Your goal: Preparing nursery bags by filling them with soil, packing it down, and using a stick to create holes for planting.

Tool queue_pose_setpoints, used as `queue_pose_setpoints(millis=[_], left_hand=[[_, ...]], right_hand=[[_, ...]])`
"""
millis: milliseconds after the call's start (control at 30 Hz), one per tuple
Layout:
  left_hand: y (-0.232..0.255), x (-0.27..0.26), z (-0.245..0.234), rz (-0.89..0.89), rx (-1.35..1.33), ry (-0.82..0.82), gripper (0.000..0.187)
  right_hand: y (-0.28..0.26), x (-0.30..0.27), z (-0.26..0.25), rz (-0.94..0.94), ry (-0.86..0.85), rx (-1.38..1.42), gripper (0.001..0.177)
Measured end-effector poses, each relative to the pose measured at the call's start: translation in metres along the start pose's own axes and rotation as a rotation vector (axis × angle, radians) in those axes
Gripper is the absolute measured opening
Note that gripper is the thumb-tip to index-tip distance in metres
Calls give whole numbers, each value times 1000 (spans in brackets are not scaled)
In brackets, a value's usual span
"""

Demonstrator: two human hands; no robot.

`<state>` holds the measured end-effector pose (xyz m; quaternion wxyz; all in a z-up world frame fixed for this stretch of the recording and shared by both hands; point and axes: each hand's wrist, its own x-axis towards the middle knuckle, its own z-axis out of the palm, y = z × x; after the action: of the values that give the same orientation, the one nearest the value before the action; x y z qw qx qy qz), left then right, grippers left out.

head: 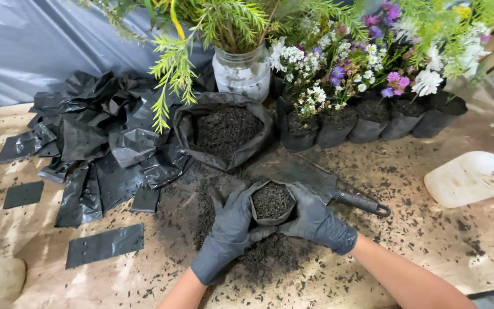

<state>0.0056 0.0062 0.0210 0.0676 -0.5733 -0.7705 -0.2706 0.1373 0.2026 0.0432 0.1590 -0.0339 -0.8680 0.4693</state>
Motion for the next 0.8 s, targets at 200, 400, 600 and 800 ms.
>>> queue_pose_setpoints(millis=[200, 400, 600, 800], left_hand=[[-6, -2, 8, -117, -76, 4, 114], [-3, 5, -6, 22, 25, 66, 106], [22, 29, -34, -929, -1436, -38, 78], [11, 21, -33, -99, -448, -57, 107]], right_hand=[[28, -1, 16, 59, -66, 529, 92], [-6, 3, -2, -63, -55, 191, 89], [7, 7, 8, -37, -129, 502, 93], [-15, 16, -1, 1053, -27, 1484, 58]])
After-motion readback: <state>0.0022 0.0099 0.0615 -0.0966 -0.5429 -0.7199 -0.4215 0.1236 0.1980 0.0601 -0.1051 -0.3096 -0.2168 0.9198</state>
